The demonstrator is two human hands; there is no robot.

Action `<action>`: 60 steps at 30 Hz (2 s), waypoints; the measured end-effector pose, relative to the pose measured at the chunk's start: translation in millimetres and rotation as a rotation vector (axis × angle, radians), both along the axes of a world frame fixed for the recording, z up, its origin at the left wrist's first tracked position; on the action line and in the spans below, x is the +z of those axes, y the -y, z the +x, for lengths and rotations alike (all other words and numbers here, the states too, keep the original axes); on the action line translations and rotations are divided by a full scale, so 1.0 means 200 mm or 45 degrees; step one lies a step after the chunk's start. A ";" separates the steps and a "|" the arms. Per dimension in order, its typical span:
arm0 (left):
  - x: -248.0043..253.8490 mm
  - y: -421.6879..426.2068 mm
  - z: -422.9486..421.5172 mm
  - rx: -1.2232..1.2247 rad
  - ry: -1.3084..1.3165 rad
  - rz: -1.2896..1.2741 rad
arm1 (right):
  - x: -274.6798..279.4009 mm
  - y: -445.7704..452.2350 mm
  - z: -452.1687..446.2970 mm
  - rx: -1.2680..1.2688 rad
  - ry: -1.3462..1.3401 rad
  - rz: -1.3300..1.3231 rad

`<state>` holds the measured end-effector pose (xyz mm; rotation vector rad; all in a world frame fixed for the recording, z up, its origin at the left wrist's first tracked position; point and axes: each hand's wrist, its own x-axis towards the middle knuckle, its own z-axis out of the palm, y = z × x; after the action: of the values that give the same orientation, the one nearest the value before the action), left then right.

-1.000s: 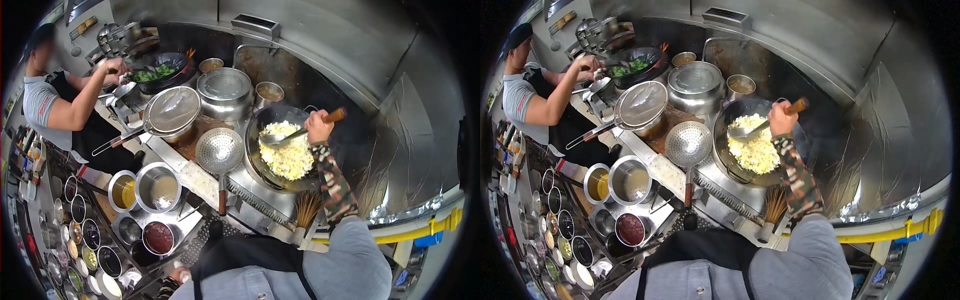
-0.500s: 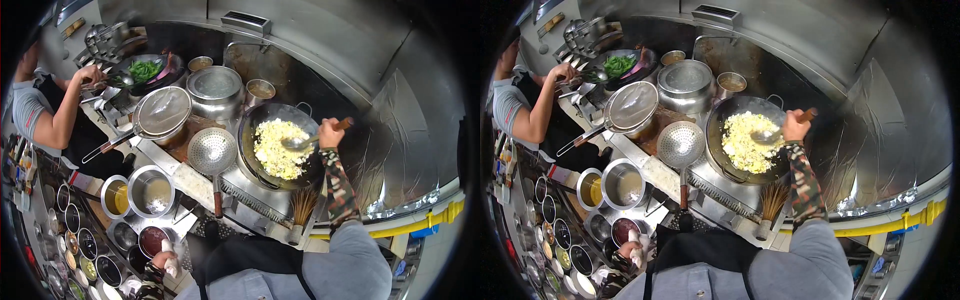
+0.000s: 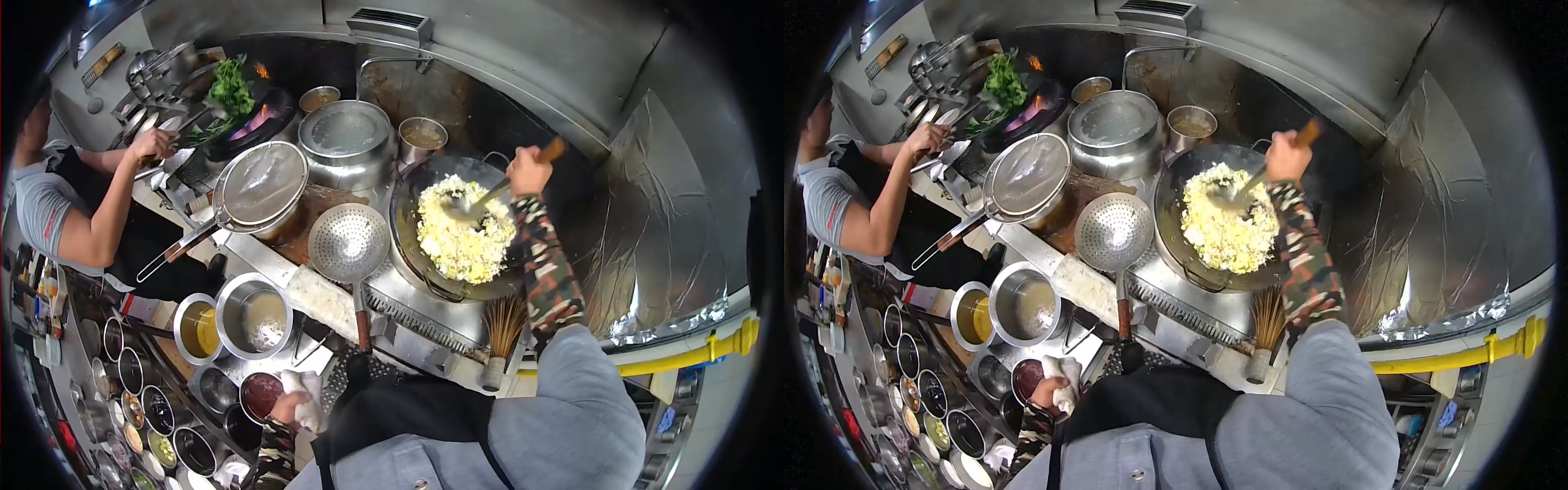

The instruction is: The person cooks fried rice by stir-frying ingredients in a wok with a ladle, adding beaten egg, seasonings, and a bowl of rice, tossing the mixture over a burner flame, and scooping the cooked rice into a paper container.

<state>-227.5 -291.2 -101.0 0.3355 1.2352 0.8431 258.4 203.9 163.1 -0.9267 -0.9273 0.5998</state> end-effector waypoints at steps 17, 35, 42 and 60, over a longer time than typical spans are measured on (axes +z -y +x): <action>0.39 -0.55 0.17 -0.127 -0.040 0.202 | 0.22 0.48 0.07 0.212 -0.179 -0.008; 0.50 -0.49 0.32 -0.066 0.121 0.269 | 0.35 0.47 -0.06 0.454 -0.059 -0.003; 0.67 -0.64 0.41 -0.102 0.007 0.304 | 0.39 0.45 -0.06 0.440 -0.154 0.002; 0.57 -0.70 0.56 0.010 0.174 0.150 | 0.05 -0.12 0.06 0.002 0.530 0.078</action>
<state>-116.2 -152.1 12.4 0.3621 1.0634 0.9322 269.7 228.6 172.3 -1.0150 -1.3106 0.3819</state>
